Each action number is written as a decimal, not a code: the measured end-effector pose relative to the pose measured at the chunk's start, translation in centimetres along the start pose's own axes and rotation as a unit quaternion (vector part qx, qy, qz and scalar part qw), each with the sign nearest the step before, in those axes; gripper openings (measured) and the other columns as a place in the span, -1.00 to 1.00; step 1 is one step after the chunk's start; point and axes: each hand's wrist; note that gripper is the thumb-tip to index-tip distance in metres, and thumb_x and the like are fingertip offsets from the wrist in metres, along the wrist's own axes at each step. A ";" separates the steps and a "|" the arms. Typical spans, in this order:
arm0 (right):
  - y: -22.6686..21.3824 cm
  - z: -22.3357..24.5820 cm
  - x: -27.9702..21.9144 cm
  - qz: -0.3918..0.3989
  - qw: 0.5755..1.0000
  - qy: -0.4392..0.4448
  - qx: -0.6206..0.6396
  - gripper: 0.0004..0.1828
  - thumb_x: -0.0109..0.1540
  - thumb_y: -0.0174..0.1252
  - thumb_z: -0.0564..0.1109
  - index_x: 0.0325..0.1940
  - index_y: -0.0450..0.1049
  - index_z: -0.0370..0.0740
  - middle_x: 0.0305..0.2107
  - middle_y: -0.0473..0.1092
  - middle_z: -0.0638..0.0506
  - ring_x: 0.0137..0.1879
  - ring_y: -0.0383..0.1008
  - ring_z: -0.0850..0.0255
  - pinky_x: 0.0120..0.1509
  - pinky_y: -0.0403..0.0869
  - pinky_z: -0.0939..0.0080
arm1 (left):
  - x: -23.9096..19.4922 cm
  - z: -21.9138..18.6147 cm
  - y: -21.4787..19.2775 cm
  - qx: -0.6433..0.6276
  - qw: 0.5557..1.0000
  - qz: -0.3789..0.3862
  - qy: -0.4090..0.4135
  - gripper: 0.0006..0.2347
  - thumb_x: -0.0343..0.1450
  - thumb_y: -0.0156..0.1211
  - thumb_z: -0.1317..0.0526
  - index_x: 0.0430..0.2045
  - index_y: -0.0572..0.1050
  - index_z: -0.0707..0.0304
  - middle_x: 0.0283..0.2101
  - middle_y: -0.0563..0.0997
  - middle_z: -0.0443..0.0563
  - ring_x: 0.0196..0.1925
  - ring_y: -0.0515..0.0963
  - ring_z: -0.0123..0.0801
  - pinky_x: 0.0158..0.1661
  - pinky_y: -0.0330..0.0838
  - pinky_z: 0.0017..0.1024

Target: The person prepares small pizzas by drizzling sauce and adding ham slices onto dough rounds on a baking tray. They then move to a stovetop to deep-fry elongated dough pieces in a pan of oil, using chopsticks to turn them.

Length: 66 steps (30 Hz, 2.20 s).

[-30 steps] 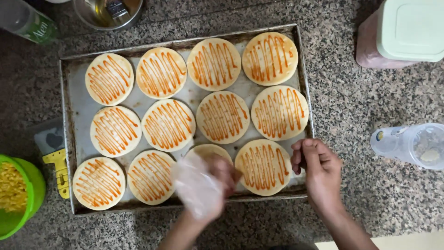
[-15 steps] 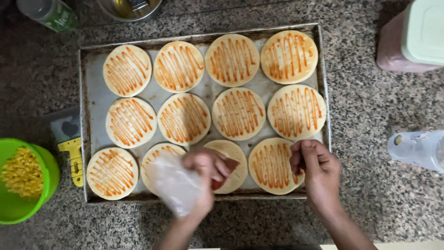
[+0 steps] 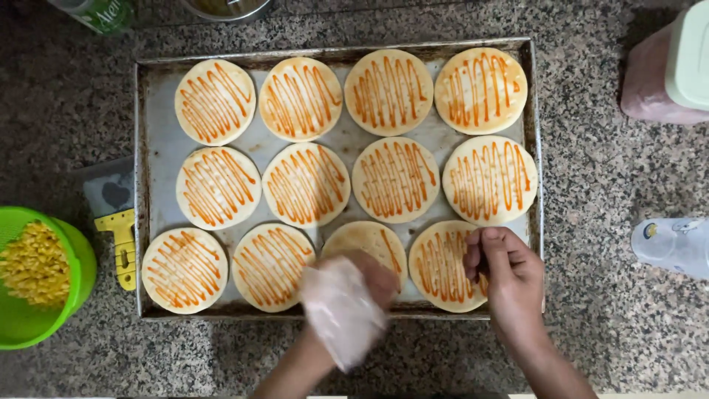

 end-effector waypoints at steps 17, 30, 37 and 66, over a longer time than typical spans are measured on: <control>2.7 -0.1 -0.4 0.005 0.999 -0.035 0.027 -0.58 0.76 0.07 -0.04 -0.03 0.64 -0.33 -0.44 0.45 -0.04 -0.37 0.45 0.19 -0.29 0.43 0.18 | -3.0 -2.9 0.5 -0.014 0.997 0.062 -0.044 -0.74 0.77 0.21 -0.02 -0.07 0.58 0.18 0.02 0.65 0.13 0.13 0.67 -0.08 0.16 0.67 -0.19; 4.5 0.9 -0.4 0.039 0.999 -0.033 0.012 -0.58 0.77 0.03 -0.05 -0.02 0.63 -0.32 -0.39 0.46 -0.03 -0.30 0.42 0.18 -0.22 0.44 0.13 | -3.3 -5.3 0.8 -0.068 0.995 0.010 0.072 -0.28 0.76 -0.16 -0.39 -0.28 0.66 0.37 -0.29 0.70 0.27 -0.38 0.63 -0.06 -0.43 0.52 -0.24; 5.6 1.1 -0.6 0.039 0.999 -0.035 0.003 -0.57 0.77 0.04 -0.02 -0.01 0.64 -0.32 -0.42 0.46 -0.02 -0.33 0.44 0.20 -0.24 0.45 0.16 | -4.0 -5.9 -1.0 -0.063 0.997 -0.046 0.013 -0.36 0.76 -0.08 -0.15 -0.28 0.73 0.59 -0.24 0.80 0.44 -0.28 0.78 0.07 -0.31 0.65 -0.21; 8.3 2.0 -1.3 0.082 0.993 -0.079 -0.028 -0.46 0.73 0.05 -0.06 -0.34 0.53 -0.21 -0.48 0.49 -0.03 -0.41 0.44 0.22 -0.29 0.41 0.18 | -3.6 -10.7 1.0 0.339 0.912 -0.139 0.186 -0.38 0.81 0.02 -0.16 -0.69 0.52 0.14 -0.54 0.74 0.18 -0.38 0.84 -0.09 0.00 0.80 -0.12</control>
Point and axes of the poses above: each hand's wrist, its own x-axis towards the middle knuckle, its own y-axis out of the palm, z = x × y
